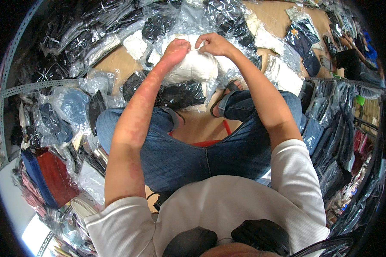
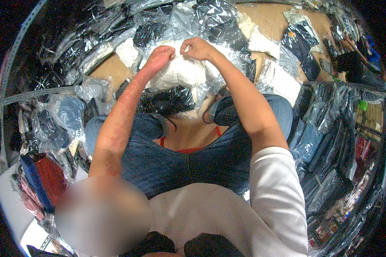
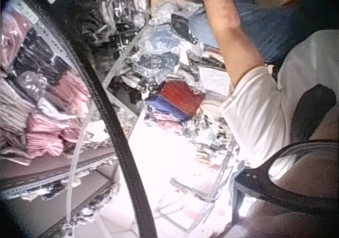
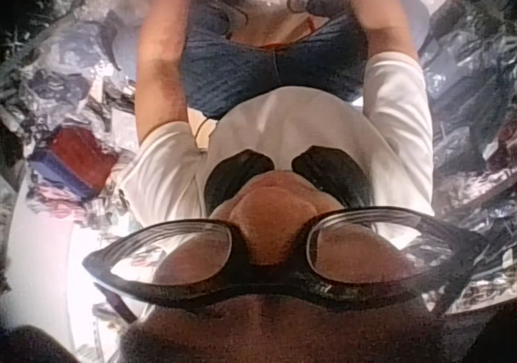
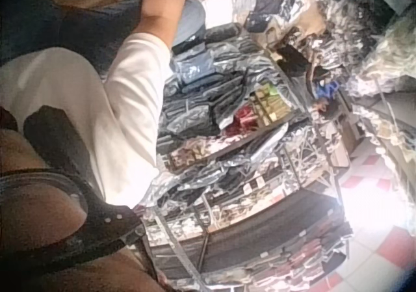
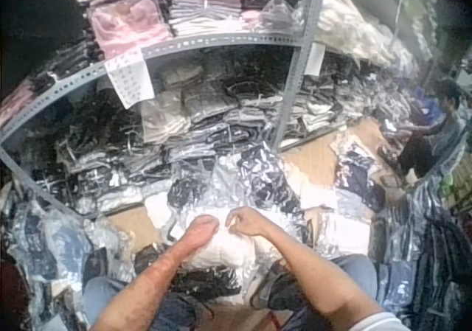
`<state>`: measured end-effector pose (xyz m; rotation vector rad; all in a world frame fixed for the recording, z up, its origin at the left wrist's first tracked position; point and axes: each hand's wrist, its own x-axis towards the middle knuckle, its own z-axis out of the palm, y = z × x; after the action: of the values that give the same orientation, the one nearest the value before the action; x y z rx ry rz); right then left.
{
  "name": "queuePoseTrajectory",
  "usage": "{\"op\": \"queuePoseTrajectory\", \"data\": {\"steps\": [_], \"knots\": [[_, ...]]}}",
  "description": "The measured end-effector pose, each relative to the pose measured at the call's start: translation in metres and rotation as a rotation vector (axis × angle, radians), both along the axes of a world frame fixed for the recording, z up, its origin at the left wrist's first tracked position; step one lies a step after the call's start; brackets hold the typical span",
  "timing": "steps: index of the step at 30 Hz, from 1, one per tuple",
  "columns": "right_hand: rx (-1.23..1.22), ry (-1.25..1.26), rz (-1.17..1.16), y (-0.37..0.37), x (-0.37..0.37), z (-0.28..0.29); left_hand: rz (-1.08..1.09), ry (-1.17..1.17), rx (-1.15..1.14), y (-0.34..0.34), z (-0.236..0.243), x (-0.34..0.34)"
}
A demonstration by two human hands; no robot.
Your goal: The person sits on a stool and packs various clothing items, including pants and shirts, into clear plastic bags. They fold the items, place them inside the bags, and secure the bags with white twist ties.
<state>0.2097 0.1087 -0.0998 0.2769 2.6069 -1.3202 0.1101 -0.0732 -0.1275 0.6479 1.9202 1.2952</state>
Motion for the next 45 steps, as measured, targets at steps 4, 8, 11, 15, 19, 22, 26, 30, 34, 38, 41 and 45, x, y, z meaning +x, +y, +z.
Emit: {"op": "queuePoseTrajectory", "data": {"steps": [4,8,11,15,19,22,26,30,34,38,41,45], "knots": [[0.005,-0.011,0.044,-0.002,-0.005,-0.011,0.065,0.255,0.078,0.003,-0.021,-0.002],[0.010,0.086,0.041,-0.002,-0.001,-0.016,-0.042,0.185,0.040,0.006,-0.010,-0.001],[0.022,0.078,0.022,-0.006,0.001,-0.011,-0.043,0.151,0.015,0.006,-0.001,0.001],[0.106,0.093,0.008,-0.015,0.001,0.001,-0.061,0.213,0.033,0.004,-0.015,-0.001],[0.096,0.205,0.034,-0.015,0.000,-0.012,-0.075,0.276,0.016,0.007,-0.027,-0.005],[0.118,0.220,0.028,-0.013,0.000,-0.016,0.029,0.037,-0.030,0.006,-0.001,0.009],[0.052,0.266,0.027,-0.010,-0.003,-0.022,0.383,-0.153,-0.017,0.003,-0.008,0.009],[0.078,0.263,-0.004,-0.009,-0.004,-0.023,0.216,0.034,-0.023,-0.006,-0.009,0.024],[0.107,0.270,-0.003,-0.010,-0.005,-0.024,0.212,-0.003,0.017,-0.004,-0.018,0.033],[0.097,0.250,0.003,-0.014,-0.003,-0.019,0.193,0.148,-0.013,-0.005,-0.017,0.034],[0.090,0.204,0.006,-0.017,-0.002,-0.013,0.199,0.197,-0.031,-0.006,-0.022,0.033],[0.071,0.234,0.015,-0.014,-0.001,-0.017,0.160,0.196,-0.034,-0.008,-0.023,0.030]]}}
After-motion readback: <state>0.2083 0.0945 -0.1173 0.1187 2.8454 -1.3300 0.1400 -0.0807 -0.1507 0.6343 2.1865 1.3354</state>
